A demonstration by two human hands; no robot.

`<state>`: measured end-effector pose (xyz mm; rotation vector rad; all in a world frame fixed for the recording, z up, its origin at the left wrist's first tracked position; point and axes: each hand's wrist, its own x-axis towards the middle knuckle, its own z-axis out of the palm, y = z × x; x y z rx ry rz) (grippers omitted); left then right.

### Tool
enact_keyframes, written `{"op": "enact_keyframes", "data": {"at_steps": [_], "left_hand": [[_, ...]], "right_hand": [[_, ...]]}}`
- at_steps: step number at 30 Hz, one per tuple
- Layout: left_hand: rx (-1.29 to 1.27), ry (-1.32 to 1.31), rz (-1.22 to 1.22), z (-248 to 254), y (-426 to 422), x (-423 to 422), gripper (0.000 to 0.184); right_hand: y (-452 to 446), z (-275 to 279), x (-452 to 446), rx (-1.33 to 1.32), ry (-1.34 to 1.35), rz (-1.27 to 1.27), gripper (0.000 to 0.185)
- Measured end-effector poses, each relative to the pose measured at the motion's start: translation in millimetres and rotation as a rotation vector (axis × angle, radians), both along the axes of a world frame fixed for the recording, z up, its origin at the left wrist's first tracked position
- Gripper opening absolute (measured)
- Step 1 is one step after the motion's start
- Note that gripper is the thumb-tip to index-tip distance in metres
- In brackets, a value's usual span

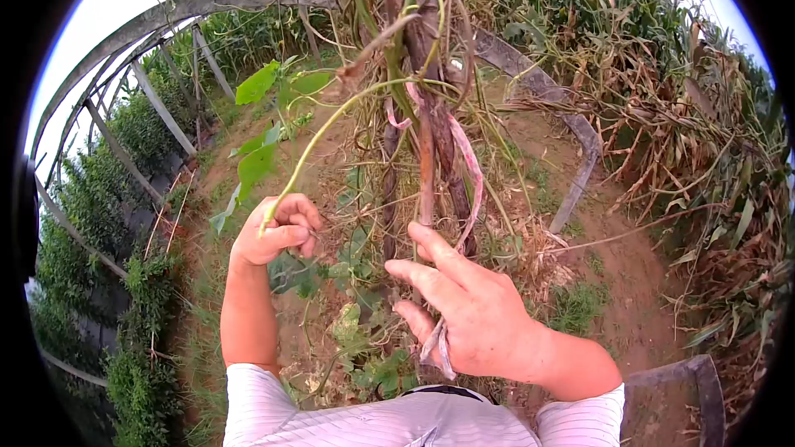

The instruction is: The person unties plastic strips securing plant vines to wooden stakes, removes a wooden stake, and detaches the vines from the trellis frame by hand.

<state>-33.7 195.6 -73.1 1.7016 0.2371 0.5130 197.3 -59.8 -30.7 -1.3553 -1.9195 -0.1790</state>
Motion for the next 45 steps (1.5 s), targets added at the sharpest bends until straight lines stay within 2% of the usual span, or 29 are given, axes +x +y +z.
{"op": "enact_keyframes", "data": {"at_steps": [3, 4, 5, 6, 7, 10, 11, 13, 14, 15, 17, 18, 20, 21, 23, 27, 28, 29, 30, 32, 33, 35, 36, 38, 39, 41, 43, 44, 45], "left_hand": [[0.029, 0.004, 0.080, 5.5, -19.4, -6.0, 0.024], [-0.027, -0.054, 0.079, 0.5, -22.7, -6.0, 0.023], [-0.084, -0.115, 0.079, -3.7, -28.8, -12.1, 0.023], [-0.114, -0.216, 0.077, -12.3, -35.7, -14.8, 0.023], [-0.118, -0.197, 0.073, -16.2, -48.1, -16.0, 0.023], [-0.150, -0.291, 0.046, -34.4, -92.6, -5.4, 0.022], [-0.168, -0.263, 0.024, -39.0, -109.7, 6.6, 0.022], [-0.198, -0.047, -0.151, -50.9, -157.3, 43.7, 0.020], [-0.240, 0.085, -0.248, -55.3, -181.0, 67.4, 0.018], [-0.239, 0.193, -0.347, -65.1, -206.5, 96.8, 0.016], [-0.201, 0.461, -0.474, -90.4, -261.6, 155.2, 0.016], [-0.094, 0.532, -0.516, -104.0, -292.8, 182.8, 0.017], [0.105, 0.644, -0.582, -127.7, -352.0, 224.8, 0.019], [0.075, 0.699, -0.638, -138.8, -374.8, 240.2, 0.018], [-0.011, 0.683, -0.693, -166.1, -413.7, 260.9, 0.018], [0.005, 0.567, -0.779, -191.3, -477.6, 292.8, 0.021], [0.051, 0.507, -0.786, -194.2, -495.6, 298.4, 0.022], [0.099, 0.444, -0.792, -196.2, -512.7, 304.3, 0.023], [0.130, 0.398, -0.816, -198.8, -525.8, 309.1, 0.024], [0.218, 0.216, -0.853, -222.7, -549.5, 314.8, 0.027], [0.217, 0.215, -0.891, -236.0, -552.1, 314.9, 0.027], [0.292, 0.377, -1.121, -251.4, -557.4, 313.8, 0.028], [0.427, 0.398, -1.123, -245.3, -555.8, 310.3, 0.028], [0.403, 0.386, -1.159, -261.0, -548.3, 302.3, 0.029], [0.385, 0.377, -1.168, -271.3, -541.7, 299.6, 0.030], [0.340, 0.364, -1.189, -289.1, -523.3, 296.4, 0.036], [0.601, 0.146, -1.071, -300.2, -496.8, 296.2, 0.040], [0.552, 0.250, -1.039, -303.0, -482.1, 296.7, 0.042], [0.448, 0.506, -1.030, -279.3, -469.0, 299.1, 0.038]], "right_hand": [[-56.8, -24.8, 29.1, -0.441, 0.388, 0.195, 0.017], [-78.9, -37.0, 43.2, -0.613, 0.534, 0.187, 0.020], [-99.6, -47.1, 52.2, -0.610, 0.549, 0.188, 0.020], [-119.1, -59.7, 64.1, -0.744, 0.688, 0.186, 0.023], [-139.5, -75.2, 77.2, -0.880, 0.830, 0.184, 0.026], [-200.2, -156.9, 125.6, -0.880, 1.163, 0.148, 0.035], [-218.3, -181.6, 134.1, -0.906, 1.303, 0.013, 0.034], [-264.4, -246.7, 156.3, -0.904, 1.477, -0.219, 0.032], [-289.2, -285.3, 166.1, -0.924, 1.479, -0.361, 0.030], [-321.2, -350.3, 176.3, -0.859, 1.345, -0.538, 0.028], [-380.7, -383.3, 181.9, -1.136, 0.230, -0.862, 0.027], [-407.9, -400.8, 182.6, -1.158, 0.259, -0.884, 0.027], [-454.0, -426.1, 178.7, -1.394, 0.305, -0.996, 0.028], [-474.4, -428.9, 174.3, -1.402, 0.330, -1.018, 0.028], [-508.6, -425.0, 164.2, -1.164, 0.657, -1.181, 0.028], [-562.6, -435.9, 142.0, -1.180, 0.719, -1.315, 0.029], [-561.3, -427.1, 135.9, -1.224, 0.860, -1.201, 0.028], [-562.6, -415.3, 130.0, -1.151, 1.339, -1.117, 0.030], [-545.6, -380.8, 120.7, -1.018, 1.806, -0.985, 0.032], [-535.3, -375.0, 99.6, -0.498, 2.286, -0.596, 0.043], [-513.6, -339.0, 91.0, -0.197, 2.407, -0.377, 0.053], [-509.3, -352.8, 83.4, 0.066, 2.522, -0.191, 0.050], [-502.9, -356.1, 79.5, 0.104, 2.524, -0.212, 0.050], [-486.6, -361.6, 71.9, 0.207, 2.362, -0.563, 0.041], [-482.2, -364.7, 70.0, 0.226, 2.367, -0.571, 0.041], [-473.0, -368.3, 66.4, 0.253, 2.394, -0.747, 0.034], [-471.8, -368.9, 62.1, 0.254, 2.484, -0.715, 0.027], [-478.7, -388.8, 58.5, 0.171, 2.477, -0.793, 0.026], [-485.2, -406.7, 54.5, 0.086, 2.467, -0.869, 0.026]]}}
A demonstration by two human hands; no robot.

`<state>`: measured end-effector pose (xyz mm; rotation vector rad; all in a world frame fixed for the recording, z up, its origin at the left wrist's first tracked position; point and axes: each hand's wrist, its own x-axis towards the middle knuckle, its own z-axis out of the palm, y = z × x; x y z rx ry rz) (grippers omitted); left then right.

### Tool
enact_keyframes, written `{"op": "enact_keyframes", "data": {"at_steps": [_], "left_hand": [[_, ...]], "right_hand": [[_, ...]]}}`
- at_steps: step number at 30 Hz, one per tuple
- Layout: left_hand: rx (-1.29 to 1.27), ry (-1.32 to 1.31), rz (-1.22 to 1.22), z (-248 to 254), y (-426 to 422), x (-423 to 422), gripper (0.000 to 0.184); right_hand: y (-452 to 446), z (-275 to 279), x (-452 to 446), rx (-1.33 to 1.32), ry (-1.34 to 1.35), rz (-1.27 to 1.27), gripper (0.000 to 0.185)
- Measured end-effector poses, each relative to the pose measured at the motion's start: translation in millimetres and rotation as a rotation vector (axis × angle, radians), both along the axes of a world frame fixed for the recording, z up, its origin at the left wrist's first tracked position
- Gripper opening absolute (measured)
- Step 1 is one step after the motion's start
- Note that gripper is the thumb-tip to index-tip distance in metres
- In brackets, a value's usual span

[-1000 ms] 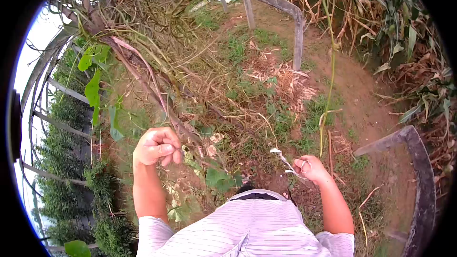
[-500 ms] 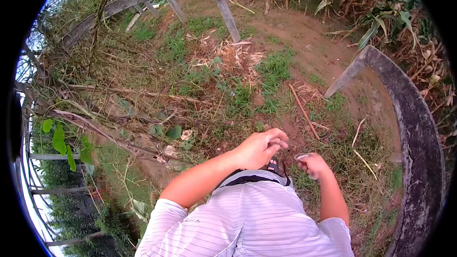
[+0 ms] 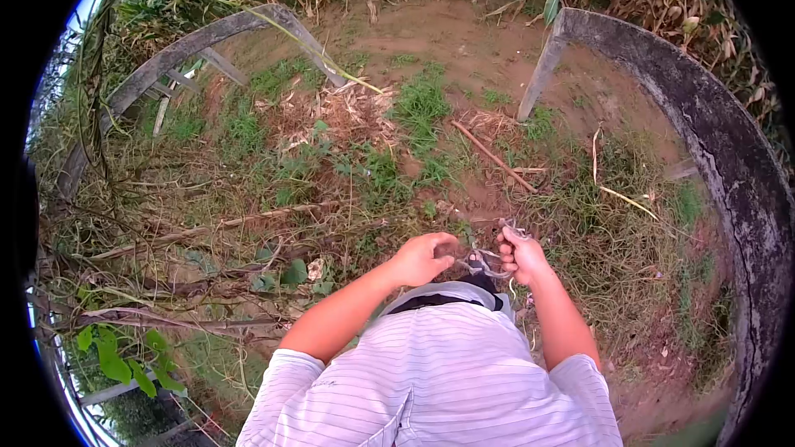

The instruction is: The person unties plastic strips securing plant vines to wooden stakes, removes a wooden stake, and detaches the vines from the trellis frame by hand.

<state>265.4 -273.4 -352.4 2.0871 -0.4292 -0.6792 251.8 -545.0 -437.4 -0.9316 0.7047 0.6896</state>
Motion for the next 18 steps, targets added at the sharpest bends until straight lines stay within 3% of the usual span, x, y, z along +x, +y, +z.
{"op": "enact_keyframes", "data": {"at_steps": [1, 2, 4, 7, 12, 14, 18], "left_hand": [[0.075, 0.147, 0.063, -11.9, 15.6, 0.9, 0.035], [0.047, 0.120, 0.111, -27.1, 32.7, -2.4, 0.031], [0.078, 0.145, 0.107, -39.2, 64.0, -4.9, 0.031], [0.034, 0.205, 0.184, -55.6, 97.2, -16.9, 0.030], [-0.033, 0.457, 0.373, -71.5, 127.2, -22.7, 0.028], [-0.043, 0.452, 0.358, -80.3, 134.3, -20.6, 0.029], [-0.012, 0.457, 0.354, -73.6, 131.5, -6.7, 0.029]], "right_hand": [[-4.5, -16.3, -6.1, -0.180, 0.036, 0.033, 0.022], [-8.3, -29.7, -16.3, -0.181, 0.042, 0.016, 0.022], [-15.5, -55.0, -39.0, -0.524, 0.114, -0.027, 0.018], [-38.9, -108.3, -80.1, -0.529, 0.178, -0.126, 0.012], [-43.6, -125.4, -126.4, -0.673, 0.229, -0.267, 0.012], [-58.4, -156.9, -155.1, -0.794, 0.319, -0.290, 0.025], [-55.4, -136.1, -192.7, -0.881, 0.400, -0.306, 0.020]]}}
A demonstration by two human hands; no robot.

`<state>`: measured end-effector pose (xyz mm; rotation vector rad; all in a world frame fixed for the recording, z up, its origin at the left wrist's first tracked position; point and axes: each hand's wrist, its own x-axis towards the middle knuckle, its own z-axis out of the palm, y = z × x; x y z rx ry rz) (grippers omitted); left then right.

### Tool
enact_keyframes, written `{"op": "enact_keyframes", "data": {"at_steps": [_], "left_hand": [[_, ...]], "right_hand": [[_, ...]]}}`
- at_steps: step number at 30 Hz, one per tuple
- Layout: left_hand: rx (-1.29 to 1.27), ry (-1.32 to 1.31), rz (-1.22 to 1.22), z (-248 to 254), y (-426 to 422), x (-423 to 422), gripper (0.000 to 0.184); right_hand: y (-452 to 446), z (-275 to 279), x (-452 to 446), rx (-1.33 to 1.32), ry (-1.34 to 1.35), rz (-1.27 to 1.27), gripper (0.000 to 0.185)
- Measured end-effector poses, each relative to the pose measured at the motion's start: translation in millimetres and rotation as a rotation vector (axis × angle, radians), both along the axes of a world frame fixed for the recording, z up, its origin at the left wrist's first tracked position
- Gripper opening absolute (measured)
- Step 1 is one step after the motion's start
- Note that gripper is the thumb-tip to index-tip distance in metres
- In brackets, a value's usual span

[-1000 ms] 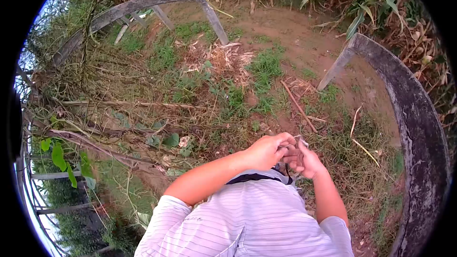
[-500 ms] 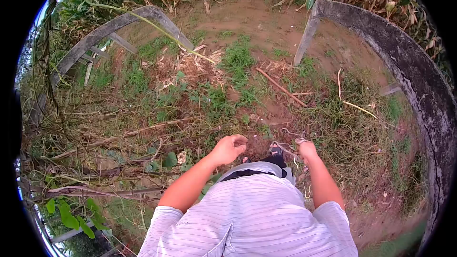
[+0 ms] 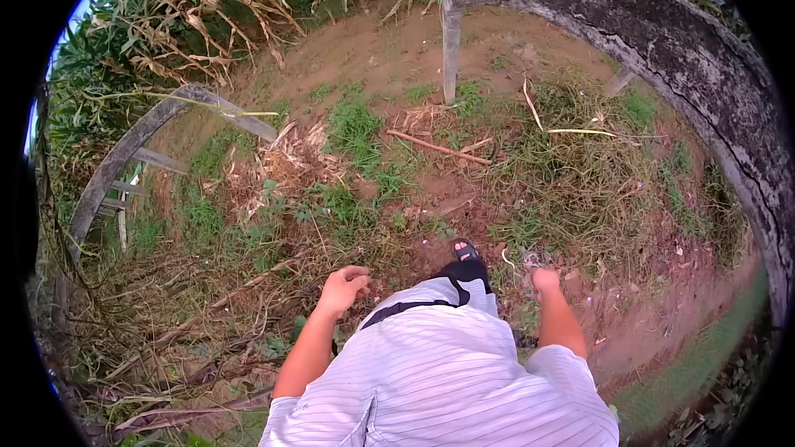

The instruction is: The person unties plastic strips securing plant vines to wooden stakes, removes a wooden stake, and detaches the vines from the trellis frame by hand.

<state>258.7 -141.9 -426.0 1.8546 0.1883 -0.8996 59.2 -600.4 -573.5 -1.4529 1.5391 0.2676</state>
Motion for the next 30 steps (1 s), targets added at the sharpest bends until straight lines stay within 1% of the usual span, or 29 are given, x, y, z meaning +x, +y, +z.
{"op": "enact_keyframes", "data": {"at_steps": [1, 4, 5, 6, 8, 10, 11, 12, 14, 15, 16, 19, 20, 21, 22, 23, 24, 25, 26, 27, 29, 30], "left_hand": [[-0.037, 0.014, 0.017, -1.7, -0.4, 4.4, 0.029], [-0.095, 0.025, 0.014, -5.7, -5.1, 17.2, 0.029], [-0.099, 0.039, 0.020, -3.4, -9.0, 20.4, 0.029], [-0.104, 0.054, 0.027, -2.1, -12.8, 23.8, 0.030], [-0.102, 0.051, 0.000, -13.3, -14.7, 28.8, 0.030], [-0.094, 0.097, -0.007, -16.0, -20.6, 33.8, 0.031], [-0.057, 0.128, -0.021, -16.8, -22.3, 36.4, 0.032], [-0.059, 0.125, -0.035, -18.7, -25.2, 40.1, 0.032], [-0.076, 0.126, -0.016, -25.8, -28.8, 46.8, 0.032], [-0.070, 0.121, -0.014, -26.3, -32.2, 51.4, 0.032], [-0.072, 0.113, -0.011, -27.2, -36.3, 56.0, 0.032], [-0.094, 0.118, 0.068, -28.3, -47.6, 70.3, 0.029], [-0.089, 0.114, 0.087, -28.9, -50.9, 74.8, 0.029], [-0.107, 0.121, 0.106, -30.5, -53.8, 79.4, 0.029], [-0.127, 0.127, 0.127, -30.8, -57.8, 83.9, 0.030], [-0.115, 0.117, 0.140, -27.3, -63.9, 88.4, 0.030], [-0.109, 0.115, 0.170, -28.7, -68.1, 93.3, 0.030], [-0.106, 0.120, 0.167, -32.7, -72.5, 99.8, 0.030], [-0.104, 0.128, 0.167, -36.0, -77.2, 104.3, 0.030], [-0.093, 0.123, 0.162, -35.5, -84.9, 109.8, 0.030], [-0.079, 0.128, 0.190, -40.9, -101.8, 119.4, 0.029], [-0.074, 0.120, 0.192, -44.4, -111.8, 123.2, 0.029]], "right_hand": [[-8.3, -29.0, -15.9, -0.016, 0.036, -0.003, 0.021], [-14.7, -43.5, -45.0, 0.033, -0.035, -0.053, 0.017], [-22.8, -69.3, -60.1, 0.027, -0.036, -0.072, 0.017], [-34.9, -106.7, -76.6, -0.088, 0.054, 0.192, 0.024], [-39.3, -115.2, -84.7, -0.205, 0.151, 0.436, 0.031], [-38.5, -109.2, -85.4, -0.097, 0.187, 0.378, 0.032], [-35.9, -105.8, -86.7, -0.099, 0.189, 0.360, 0.032], [-43.8, -140.7, -98.5, -0.112, 0.106, 0.450, 0.031], [-46.1, -141.8, -92.2, -0.131, 0.016, 0.539, 0.030], [-33.7, -102.2, -76.3, 0.009, -0.025, 0.236, 0.029], [-28.1, -79.0, -66.1, 0.151, -0.066, -0.063, 0.028], [-34.2, -42.6, -36.6, 0.176, -0.118, -0.094, 0.024], [-35.7, -37.0, -25.4, 0.185, -0.140, -0.102, 0.022], [-46.6, -51.4, -23.2, 0.173, -0.160, -0.088, 0.024], [-59.9, -68.6, -21.4, 0.136, -0.169, -0.021, 0.024], [-78.8, -87.7, -18.8, -0.009, -0.147, 0.276, 0.023], [-96.2, -102.7, -13.4, -0.260, -0.096, 0.662, 0.023], [-108.0, -109.3, -5.2, -0.374, -0.091, 0.788, 0.023], [-121.2, -119.8, 8.6, -0.364, -0.096, 0.821, 0.023], [-139.0, -135.8, 16.1, -0.298, -0.195, 0.696, 0.024], [-130.2, -62.6, 62.2, 0.062, -0.184, 0.133, 0.026], [-130.4, -39.1, 88.3, 0.070, -0.167, 0.154, 0.026]]}}
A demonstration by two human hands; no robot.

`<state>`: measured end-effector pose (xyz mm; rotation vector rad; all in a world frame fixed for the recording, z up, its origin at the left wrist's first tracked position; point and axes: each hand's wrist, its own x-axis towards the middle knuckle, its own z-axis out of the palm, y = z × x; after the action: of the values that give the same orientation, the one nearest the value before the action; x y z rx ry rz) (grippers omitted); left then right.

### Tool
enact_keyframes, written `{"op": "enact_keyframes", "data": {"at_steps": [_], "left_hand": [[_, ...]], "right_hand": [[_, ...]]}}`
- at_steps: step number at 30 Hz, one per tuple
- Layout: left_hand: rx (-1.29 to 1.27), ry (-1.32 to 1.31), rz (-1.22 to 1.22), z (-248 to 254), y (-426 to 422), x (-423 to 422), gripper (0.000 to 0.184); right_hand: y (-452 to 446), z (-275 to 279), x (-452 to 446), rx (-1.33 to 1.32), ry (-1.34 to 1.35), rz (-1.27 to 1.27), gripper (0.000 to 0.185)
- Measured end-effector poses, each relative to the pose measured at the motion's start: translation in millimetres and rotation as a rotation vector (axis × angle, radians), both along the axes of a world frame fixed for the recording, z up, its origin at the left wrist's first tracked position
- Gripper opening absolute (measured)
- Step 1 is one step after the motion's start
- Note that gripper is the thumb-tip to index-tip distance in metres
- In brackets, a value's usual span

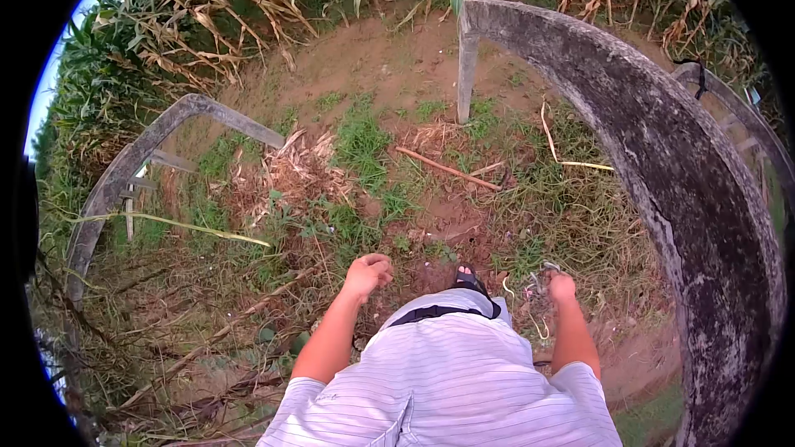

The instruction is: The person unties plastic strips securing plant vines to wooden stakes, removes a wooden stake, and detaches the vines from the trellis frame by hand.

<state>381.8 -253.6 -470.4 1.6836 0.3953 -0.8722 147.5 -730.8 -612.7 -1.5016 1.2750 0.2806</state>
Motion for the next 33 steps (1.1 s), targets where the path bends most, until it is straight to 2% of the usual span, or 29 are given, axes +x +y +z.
{"op": "enact_keyframes", "data": {"at_steps": [6, 10, 12, 15, 19, 21, 23, 26, 28, 30, 33], "left_hand": [[-0.069, 0.082, -0.086, -25.7, -49.3, 25.7, 0.027], [-0.070, 0.079, -0.090, -35.6, -46.6, 71.4, 0.027], [-0.069, 0.082, -0.021, -38.4, -37.9, 105.5, 0.025], [-0.040, 0.065, 0.022, -52.7, -17.1, 166.7, 0.022], [-0.013, 0.081, 0.072, -76.6, 28.4, 251.5, 0.020], [0.031, 0.079, 0.107, -80.8, 67.9, 271.3, 0.020], [0.060, 0.118, 0.190, -57.1, 104.7, 286.6, 0.020], [0.140, 0.160, 0.301, -37.3, 161.7, 300.2, 0.025], [0.143, 0.150, 0.393, -26.2, 191.8, 304.6, 0.026], [0.138, 0.127, 0.499, -14.8, 206.9, 306.6, 0.026], [0.142, 0.079, 0.713, 5.4, 217.9, 306.3, 0.026]], "right_hand": [[12.8, 45.0, 125.1, -0.148, -0.202, 0.184, 0.029], [54.7, 98.6, 190.7, -0.261, -0.160, 0.358, 0.026], [64.0, 97.2, 206.3, -0.241, -0.167, 0.369, 0.027], [72.0, 102.5, 233.5, -0.418, 0.014, 0.603, 0.026], [84.5, 94.1, 298.8, -0.314, 0.075, 0.544, 0.025], [95.0, 87.5, 343.5, -0.303, 0.094, 0.594, 0.024], [101.5, 76.4, 395.4, -0.337, 0.034, 0.679, 0.022], [130.9, 111.5, 505.9, -0.222, -0.014, 0.645, 0.029], [144.4, 131.9, 578.0, -0.240, -0.086, 0.685, 0.025], [160.6, 159.4, 642.4, -0.039, -0.288, 0.503, 0.021], [168.5, 195.6, 732.7, 0.012, -0.395, 0.474, 0.019]]}}
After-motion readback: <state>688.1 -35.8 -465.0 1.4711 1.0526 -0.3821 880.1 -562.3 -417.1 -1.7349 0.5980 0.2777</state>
